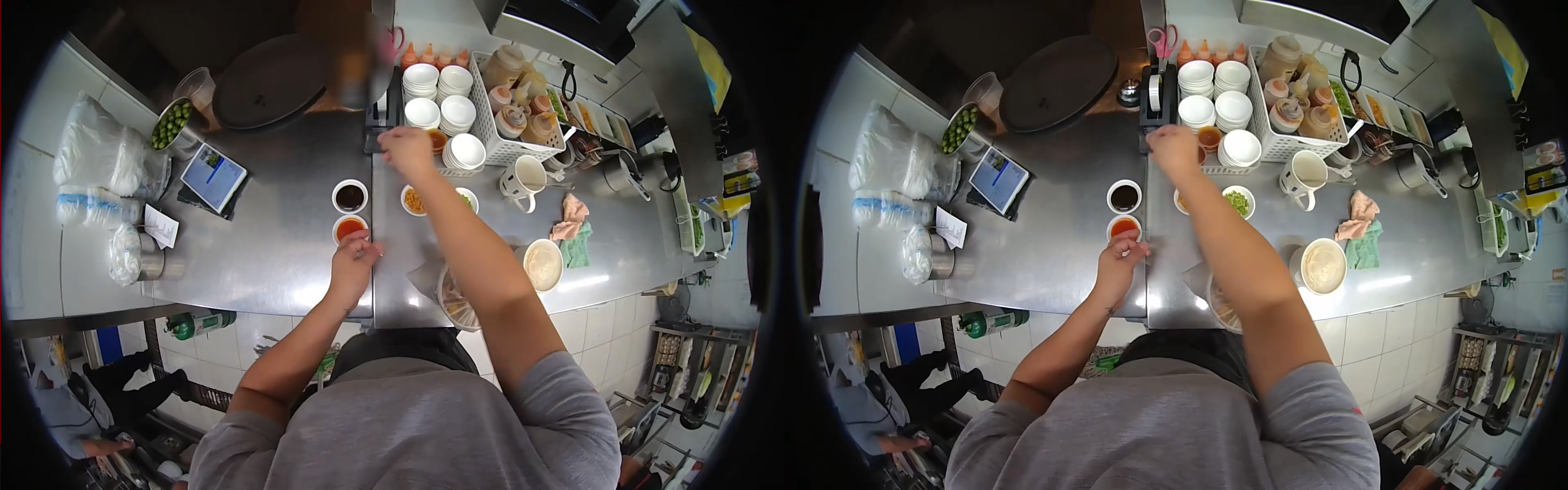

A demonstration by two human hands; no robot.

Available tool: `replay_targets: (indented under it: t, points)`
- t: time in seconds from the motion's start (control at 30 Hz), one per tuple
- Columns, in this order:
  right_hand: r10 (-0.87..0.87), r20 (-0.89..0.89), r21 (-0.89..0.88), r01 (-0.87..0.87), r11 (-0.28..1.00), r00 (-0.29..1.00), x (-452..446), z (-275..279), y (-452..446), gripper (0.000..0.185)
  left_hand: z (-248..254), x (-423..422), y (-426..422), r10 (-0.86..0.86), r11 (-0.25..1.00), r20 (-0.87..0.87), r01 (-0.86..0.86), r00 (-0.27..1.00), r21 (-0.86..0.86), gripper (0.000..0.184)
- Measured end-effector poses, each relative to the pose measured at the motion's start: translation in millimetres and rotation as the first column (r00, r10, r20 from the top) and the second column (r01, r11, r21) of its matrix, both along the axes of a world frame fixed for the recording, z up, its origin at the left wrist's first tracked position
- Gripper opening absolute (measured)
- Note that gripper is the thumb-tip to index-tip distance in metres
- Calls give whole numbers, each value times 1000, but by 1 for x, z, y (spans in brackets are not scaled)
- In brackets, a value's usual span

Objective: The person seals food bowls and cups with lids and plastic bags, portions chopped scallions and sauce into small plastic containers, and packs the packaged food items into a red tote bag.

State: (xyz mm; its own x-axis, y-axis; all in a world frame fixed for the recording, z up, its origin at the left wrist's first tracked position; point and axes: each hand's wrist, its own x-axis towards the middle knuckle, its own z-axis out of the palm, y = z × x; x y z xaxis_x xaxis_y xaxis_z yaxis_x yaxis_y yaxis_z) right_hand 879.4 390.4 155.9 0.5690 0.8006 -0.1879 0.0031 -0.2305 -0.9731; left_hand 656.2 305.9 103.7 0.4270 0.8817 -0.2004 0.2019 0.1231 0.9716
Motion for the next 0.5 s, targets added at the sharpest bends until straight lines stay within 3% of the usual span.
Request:
replay_targets:
  t: [0.07,0.1,0.2,0.23,0.3,0.33,0.43,0.47,0.5]
  points:
    - [-124,-44,218,130,967,991,15,42,-62,15,27,3,-8,-205,978,50,206,978,-27,12]
    - [-231,-34,303,230,925,972,29,61,-100,15,27,9,-8,-295,955,114,288,949,75,14]
    - [-519,69,427,445,788,852,75,85,-233,20,85,64,-8,-558,800,-27,547,829,248,16]
    - [-563,91,421,481,769,821,86,83,-276,20,93,91,-16,-603,773,-5,586,798,244,16]
    - [-770,-80,345,742,575,634,101,57,-344,24,104,142,-32,-743,486,-210,728,635,483,18]
    - [-810,-98,295,795,531,578,100,49,-366,25,104,166,-39,-756,470,-206,734,621,490,18]
    - [-882,-112,155,884,440,459,100,-11,-405,26,74,228,-54,-675,212,-615,905,408,368,18]
    - [-889,-98,57,895,443,447,100,-39,-409,24,57,243,-57,-673,200,-623,909,398,365,18]
    - [-887,-171,-36,897,440,428,99,-64,-408,23,41,256,-60,-688,210,-659,953,303,219,17]
